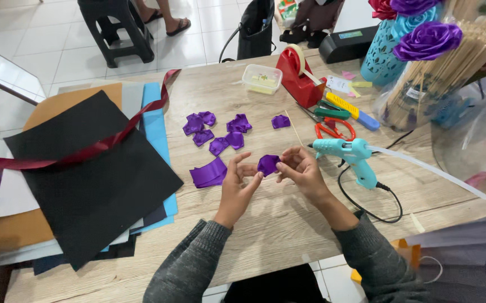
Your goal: The person folds purple paper strips into petal shapes and secures them with a hot glue gun. They repeatedly apply glue to the folded paper and press the edges together to form individual petals, which are placed on the table.
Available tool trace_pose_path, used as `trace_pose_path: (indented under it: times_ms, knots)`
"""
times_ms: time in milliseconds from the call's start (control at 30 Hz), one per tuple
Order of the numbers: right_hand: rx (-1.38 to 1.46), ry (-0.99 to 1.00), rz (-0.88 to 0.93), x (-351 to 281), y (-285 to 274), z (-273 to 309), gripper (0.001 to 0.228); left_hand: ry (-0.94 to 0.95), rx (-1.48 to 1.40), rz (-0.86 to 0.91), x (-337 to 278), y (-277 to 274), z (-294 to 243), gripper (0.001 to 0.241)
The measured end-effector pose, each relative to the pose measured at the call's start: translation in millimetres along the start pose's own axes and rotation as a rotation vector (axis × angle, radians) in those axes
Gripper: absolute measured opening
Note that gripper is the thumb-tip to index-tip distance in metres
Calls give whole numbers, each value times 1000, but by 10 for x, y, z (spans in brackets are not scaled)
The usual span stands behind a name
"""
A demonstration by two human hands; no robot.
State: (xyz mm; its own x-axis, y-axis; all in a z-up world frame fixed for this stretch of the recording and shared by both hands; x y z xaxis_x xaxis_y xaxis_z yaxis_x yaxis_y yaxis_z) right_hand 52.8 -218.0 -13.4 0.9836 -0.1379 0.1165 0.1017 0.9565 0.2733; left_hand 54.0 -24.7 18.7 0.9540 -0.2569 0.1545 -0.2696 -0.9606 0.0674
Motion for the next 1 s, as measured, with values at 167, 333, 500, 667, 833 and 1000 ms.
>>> trace_pose_path:
  times_ms: [167,333,500,667,833,1000]
  knots:
    - [48,-10,-2,-71,147,109,26,-50,-101,-68,38,-13,174,59]
    - [47,24,-2,-78,159,-29,30,-36,-150,-86,70,-36,352,56]
    - [65,31,-7,-117,213,31,35,-40,-208,-105,110,-79,534,59]
    - [62,29,-8,-125,243,67,37,-29,-182,-101,83,-102,398,62]
    - [38,44,2,-119,233,68,39,-52,-135,-109,38,-106,296,59]
    - [-24,84,-49,-64,93,-15,31,-41,160,-101,-16,-178,-48,57]
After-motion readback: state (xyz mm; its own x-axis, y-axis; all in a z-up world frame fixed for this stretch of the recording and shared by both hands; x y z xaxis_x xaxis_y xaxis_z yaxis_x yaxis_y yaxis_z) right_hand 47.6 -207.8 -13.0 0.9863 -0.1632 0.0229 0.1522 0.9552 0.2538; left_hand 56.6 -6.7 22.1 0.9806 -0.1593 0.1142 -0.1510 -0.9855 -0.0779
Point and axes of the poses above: each hand's wrist, its own x-axis towards the middle knuckle, its own y-axis out of the palm, z = x × y, the point moved 5 cm from there along x, towards the middle knuckle
